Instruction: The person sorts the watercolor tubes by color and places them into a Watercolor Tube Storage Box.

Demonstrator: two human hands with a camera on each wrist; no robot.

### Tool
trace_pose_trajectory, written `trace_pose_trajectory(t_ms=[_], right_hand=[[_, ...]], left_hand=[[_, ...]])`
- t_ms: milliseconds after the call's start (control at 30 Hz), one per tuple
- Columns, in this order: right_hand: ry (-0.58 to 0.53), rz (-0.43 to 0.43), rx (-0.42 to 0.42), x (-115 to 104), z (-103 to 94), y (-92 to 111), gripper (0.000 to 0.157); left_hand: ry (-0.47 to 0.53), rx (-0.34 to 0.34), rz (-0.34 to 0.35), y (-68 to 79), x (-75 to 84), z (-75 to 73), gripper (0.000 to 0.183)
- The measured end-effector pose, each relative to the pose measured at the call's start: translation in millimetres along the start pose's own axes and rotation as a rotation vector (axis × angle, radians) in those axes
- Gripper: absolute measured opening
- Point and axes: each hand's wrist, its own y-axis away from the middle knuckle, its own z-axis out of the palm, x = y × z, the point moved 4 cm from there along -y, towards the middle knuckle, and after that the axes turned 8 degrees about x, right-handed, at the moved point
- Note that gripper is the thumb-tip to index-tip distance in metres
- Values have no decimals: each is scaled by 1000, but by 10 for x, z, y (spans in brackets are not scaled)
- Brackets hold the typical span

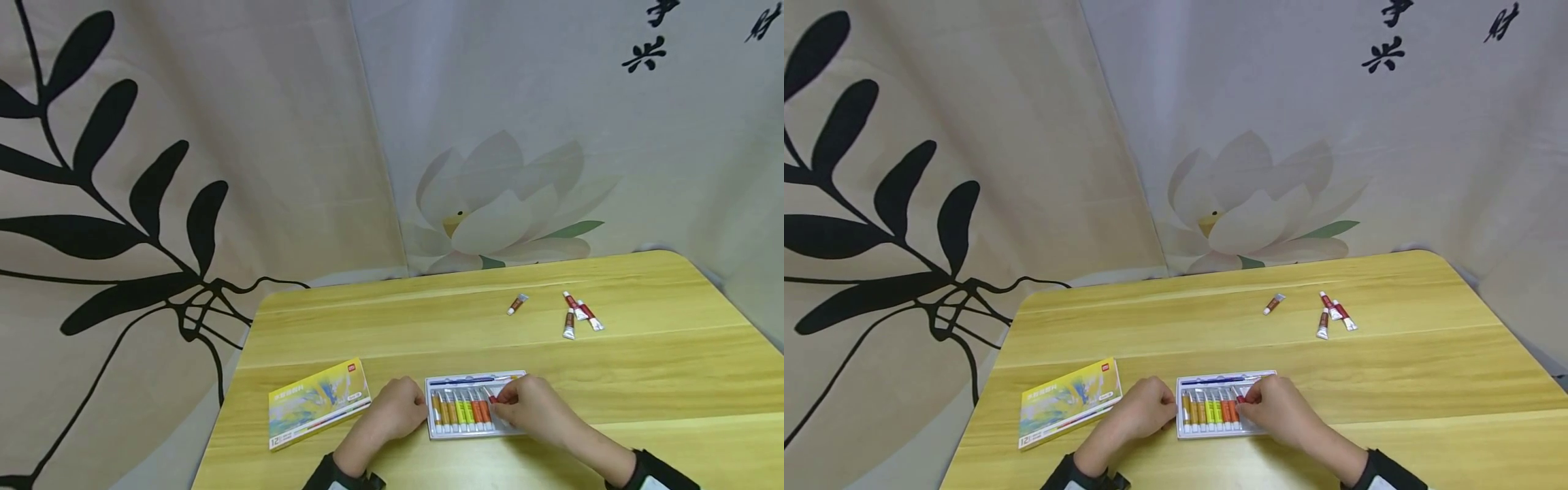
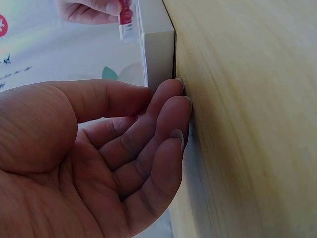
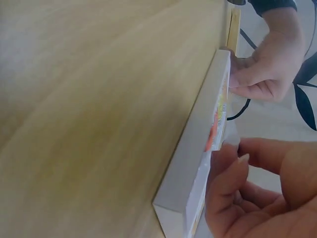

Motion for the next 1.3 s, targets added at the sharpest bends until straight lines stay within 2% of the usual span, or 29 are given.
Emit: trace_pose_trajectory(t_ms=[200, 367, 867, 1100, 1300], right_hand=[[38, 33, 49, 22, 52, 10, 7], [49, 70, 56, 32, 77, 6, 6], [125, 92, 81, 53, 102, -4, 32], [101, 111, 80, 72, 130, 5, 32], [123, 61, 70, 69, 105, 26, 32]], left_hand=[[8, -3, -4, 0, 0, -4, 38], [6, 1, -1, -1, -2, -7, 37], [-2, -1, 11, 0, 8, -1, 35], [-2, -5, -3, -7, -9, 13, 35], [4, 2, 8, 1, -11, 11, 37]])
